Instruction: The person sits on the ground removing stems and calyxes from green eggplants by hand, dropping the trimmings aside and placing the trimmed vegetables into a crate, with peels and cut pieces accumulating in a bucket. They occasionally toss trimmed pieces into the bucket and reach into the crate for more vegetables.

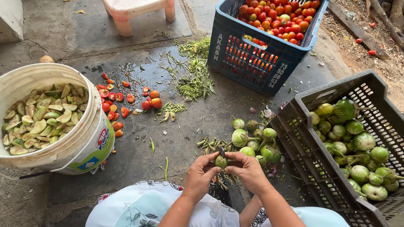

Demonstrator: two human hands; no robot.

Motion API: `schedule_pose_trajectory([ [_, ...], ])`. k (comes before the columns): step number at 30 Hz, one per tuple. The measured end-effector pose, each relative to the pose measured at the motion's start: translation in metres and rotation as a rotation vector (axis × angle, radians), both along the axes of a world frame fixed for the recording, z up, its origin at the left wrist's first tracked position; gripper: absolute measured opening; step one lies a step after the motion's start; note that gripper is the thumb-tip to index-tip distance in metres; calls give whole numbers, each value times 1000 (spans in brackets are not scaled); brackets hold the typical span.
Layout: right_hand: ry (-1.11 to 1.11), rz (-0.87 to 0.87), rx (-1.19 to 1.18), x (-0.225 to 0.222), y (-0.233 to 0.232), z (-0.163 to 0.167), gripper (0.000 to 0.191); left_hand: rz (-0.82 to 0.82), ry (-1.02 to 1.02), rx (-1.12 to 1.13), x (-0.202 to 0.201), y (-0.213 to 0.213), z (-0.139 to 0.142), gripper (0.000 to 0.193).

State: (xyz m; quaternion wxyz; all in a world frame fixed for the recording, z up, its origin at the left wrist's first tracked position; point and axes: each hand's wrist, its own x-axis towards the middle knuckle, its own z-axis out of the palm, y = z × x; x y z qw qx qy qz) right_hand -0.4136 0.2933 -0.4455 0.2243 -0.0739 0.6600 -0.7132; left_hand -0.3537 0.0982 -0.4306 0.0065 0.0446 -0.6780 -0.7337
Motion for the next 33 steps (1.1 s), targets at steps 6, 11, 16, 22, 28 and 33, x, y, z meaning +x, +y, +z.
schedule_pose_trajectory([
  [6, -7, 47, -102, 1, 2, 5, 44, 41, 79, -129, 4, 1, 17, 45],
  [11, 53, 37, -105, -4, 1, -11, 40, 87, -22, -69, -2, 2, 3, 43],
  [16, -27, 42, 19, -14, 0, -53, 36, 99, -153, 25, -9, 1, -45, 40],
  [22, -224, 20, 107, -13, -13, -87, 23, 151, -406, 261, -22, 10, -108, 32],
  [28, -268, -133, -62, -19, -20, -77, 28, 204, -309, 458, -29, 13, -101, 32],
  [33, -197, -170, -36, -25, -24, -90, 29, 182, -192, 409, -40, 13, -94, 33],
])
